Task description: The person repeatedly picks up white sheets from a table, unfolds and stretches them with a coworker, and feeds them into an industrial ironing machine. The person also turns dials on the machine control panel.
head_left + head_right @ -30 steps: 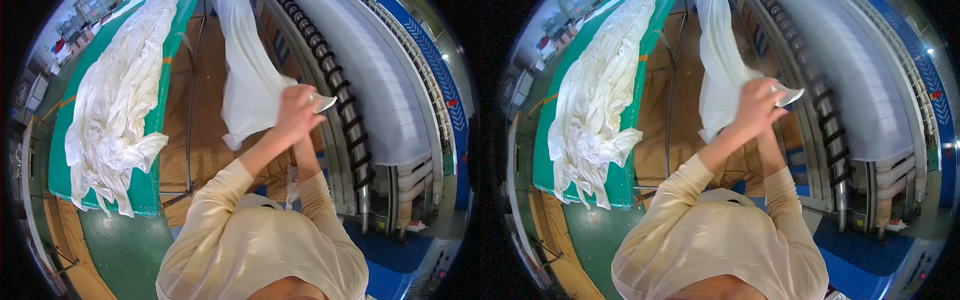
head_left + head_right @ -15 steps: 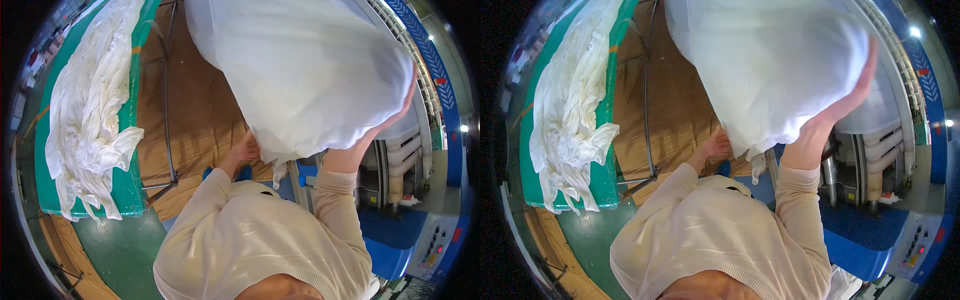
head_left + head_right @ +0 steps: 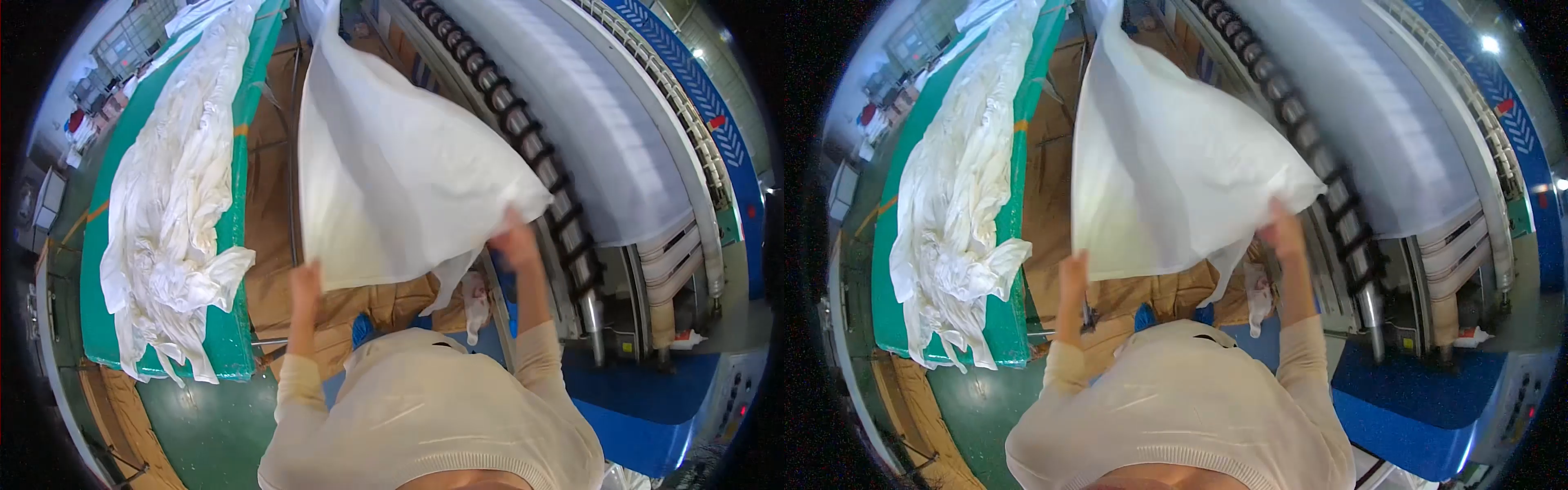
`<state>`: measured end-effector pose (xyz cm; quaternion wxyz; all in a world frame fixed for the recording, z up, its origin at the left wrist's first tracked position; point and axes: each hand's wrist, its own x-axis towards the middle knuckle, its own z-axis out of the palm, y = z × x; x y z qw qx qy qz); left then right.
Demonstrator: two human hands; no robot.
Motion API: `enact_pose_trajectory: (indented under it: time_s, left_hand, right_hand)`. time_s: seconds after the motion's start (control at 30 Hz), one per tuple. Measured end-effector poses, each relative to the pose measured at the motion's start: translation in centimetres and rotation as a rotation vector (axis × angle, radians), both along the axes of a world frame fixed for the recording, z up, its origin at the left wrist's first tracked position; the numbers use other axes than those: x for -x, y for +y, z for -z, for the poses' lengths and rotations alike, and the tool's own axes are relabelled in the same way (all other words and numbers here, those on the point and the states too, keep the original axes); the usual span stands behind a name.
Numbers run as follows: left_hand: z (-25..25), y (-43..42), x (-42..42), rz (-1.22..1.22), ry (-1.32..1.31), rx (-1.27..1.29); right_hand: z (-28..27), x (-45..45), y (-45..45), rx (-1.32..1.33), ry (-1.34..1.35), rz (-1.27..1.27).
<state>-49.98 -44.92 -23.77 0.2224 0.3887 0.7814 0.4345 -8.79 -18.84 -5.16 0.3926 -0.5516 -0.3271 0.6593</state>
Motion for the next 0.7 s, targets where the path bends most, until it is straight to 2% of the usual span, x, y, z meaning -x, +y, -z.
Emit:
enact_pose_trajectory:
  time_s: [0.03,0.07,0.1,0.13,0.17,0.2,0.23,0.27,0.3,0.33,0.37,0.43,0.47,0.53,0.57,0.6,0.63,0.7]
  left_hand:
    - [1.1,-0.8,3.0,0.003,-0.117,-0.27]
    - [-4.0,0.5,2.0,-0.001,-0.105,-0.283]
    - [-9.2,1.0,1.1,-0.007,0.104,-0.193]
    - [-14.6,1.5,-1.2,-0.01,0.31,-0.088]
    - [-20.4,2.5,-2.9,-0.01,0.515,0.026]
    - [-21.1,3.4,-4.8,0.032,0.54,0.049]
    - [-21.8,4.3,-6.7,0.073,0.568,0.07]
    - [-23.0,4.9,-9.1,0.232,0.636,0.142]
    - [-24.0,5.3,-11.5,0.39,0.698,0.216]
    - [-22.0,5.8,-13.5,0.409,0.625,0.204]
    - [-19.7,5.7,-15.2,0.427,0.551,0.191]
    - [-19.7,4.6,-16.7,0.363,0.31,-0.108]
    - [-19.2,3.7,-16.7,0.369,0.319,-0.109]
    - [-17.7,2.0,-16.4,0.302,-0.169,-0.113]
    - [-17.3,0.9,-16.1,0.298,-0.164,-0.124]
    - [-17.0,-0.6,-15.5,0.143,0.004,-0.18]
    - [-16.7,-1.8,-15.0,-0.013,0.177,-0.237]
    - [-13.4,-2.9,-14.2,-0.037,0.245,-0.176]
  right_hand:
    - [1.9,-0.7,-2.3,0.017,-0.686,-0.451]
    - [8.5,-0.1,-3.1,-0.04,-0.902,-0.379]
    - [9.1,1.6,-6.3,0.072,-0.261,-0.299]
    - [11.2,3.2,-7.2,0.144,-0.164,-0.311]
    - [10.8,5.8,-8.2,0.224,-0.065,-0.32]
    - [10.1,7.9,-8.7,0.226,0.02,-0.39]
    - [5.0,10.7,-9.5,0.223,0.107,-0.459]
    - [2.3,12.6,-9.8,0.218,0.12,-0.457]
    - [0.1,14.1,-10.0,0.212,0.233,-0.585]
    - [-1.0,14.9,-9.7,0.197,0.342,-0.717]
    - [-0.6,15.1,-9.2,0.185,0.345,-0.72]
    - [1.4,15.7,-8.7,0.017,0.224,-0.849]
    - [2.4,15.8,-8.8,-0.063,0.161,-0.907]
    - [0.7,16.0,-9.9,-0.029,0.205,-0.819]
    - [-0.7,16.4,-10.5,0.007,0.247,-0.74]
    - [-1.9,16.9,-11.1,0.047,0.293,-0.659]
    - [-2.6,17.5,-11.3,0.036,0.302,-0.664]
    - [-3.9,18.7,-11.6,0.056,0.444,-0.732]
